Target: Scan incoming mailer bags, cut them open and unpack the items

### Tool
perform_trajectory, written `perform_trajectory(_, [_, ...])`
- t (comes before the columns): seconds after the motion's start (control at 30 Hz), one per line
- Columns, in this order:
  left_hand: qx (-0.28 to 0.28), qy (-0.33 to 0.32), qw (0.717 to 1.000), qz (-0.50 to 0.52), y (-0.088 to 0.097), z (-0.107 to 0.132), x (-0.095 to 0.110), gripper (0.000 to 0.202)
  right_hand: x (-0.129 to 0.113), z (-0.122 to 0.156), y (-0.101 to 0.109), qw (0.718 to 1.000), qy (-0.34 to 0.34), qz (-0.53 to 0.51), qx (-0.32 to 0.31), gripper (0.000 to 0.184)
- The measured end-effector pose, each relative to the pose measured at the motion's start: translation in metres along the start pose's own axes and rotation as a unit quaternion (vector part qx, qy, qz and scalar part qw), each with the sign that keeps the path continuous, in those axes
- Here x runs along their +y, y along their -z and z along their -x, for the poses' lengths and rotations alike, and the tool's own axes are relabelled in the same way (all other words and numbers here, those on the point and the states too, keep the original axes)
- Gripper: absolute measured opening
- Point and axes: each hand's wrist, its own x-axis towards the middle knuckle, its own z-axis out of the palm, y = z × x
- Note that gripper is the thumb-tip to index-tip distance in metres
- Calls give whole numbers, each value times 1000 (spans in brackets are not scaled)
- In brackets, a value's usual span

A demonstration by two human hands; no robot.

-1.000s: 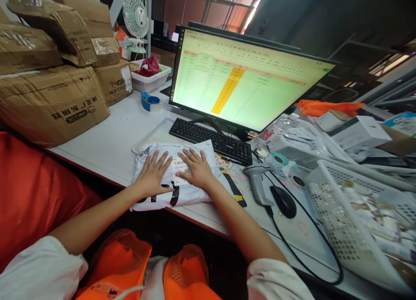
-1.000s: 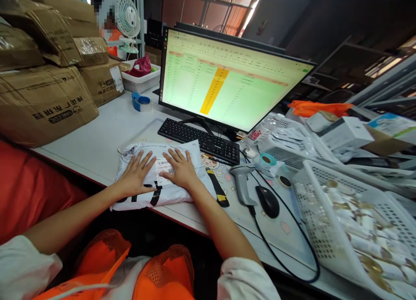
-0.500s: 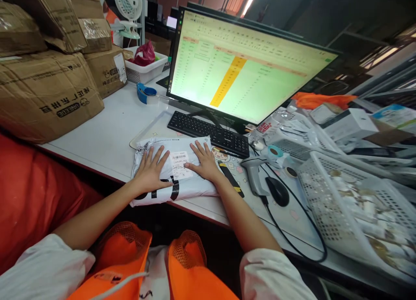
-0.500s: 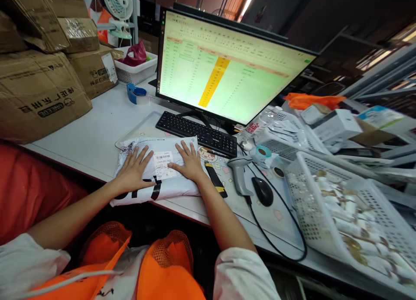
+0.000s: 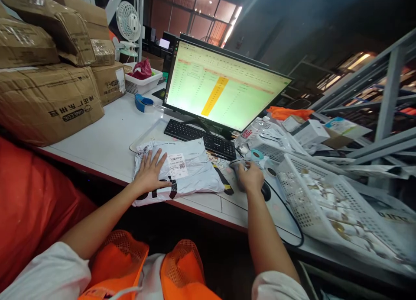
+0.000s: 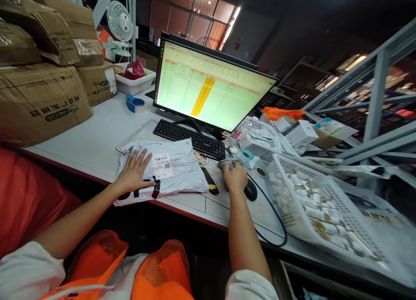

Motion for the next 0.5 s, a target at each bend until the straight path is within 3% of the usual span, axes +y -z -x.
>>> perform_trajectory(0.07, [4, -1, 1000, 2, -1, 0, 0, 120, 11, 0, -1, 997, -42, 43, -48, 58])
perform_trajectory(0.17, [7, -3, 1000, 5, -2, -1, -1, 119, 10, 3, -9, 990, -64, 68, -102, 65])
perform_trajectory(0.37, [-19, 11, 1000, 1, 1, -1, 0, 120, -9, 0, -23, 989, -96, 74, -81, 64])
perform_trajectory(0.5, [-23, 15, 1000, -2, 3, -1, 1, 118, -9, -10, -8, 991, -88, 68, -79, 53])
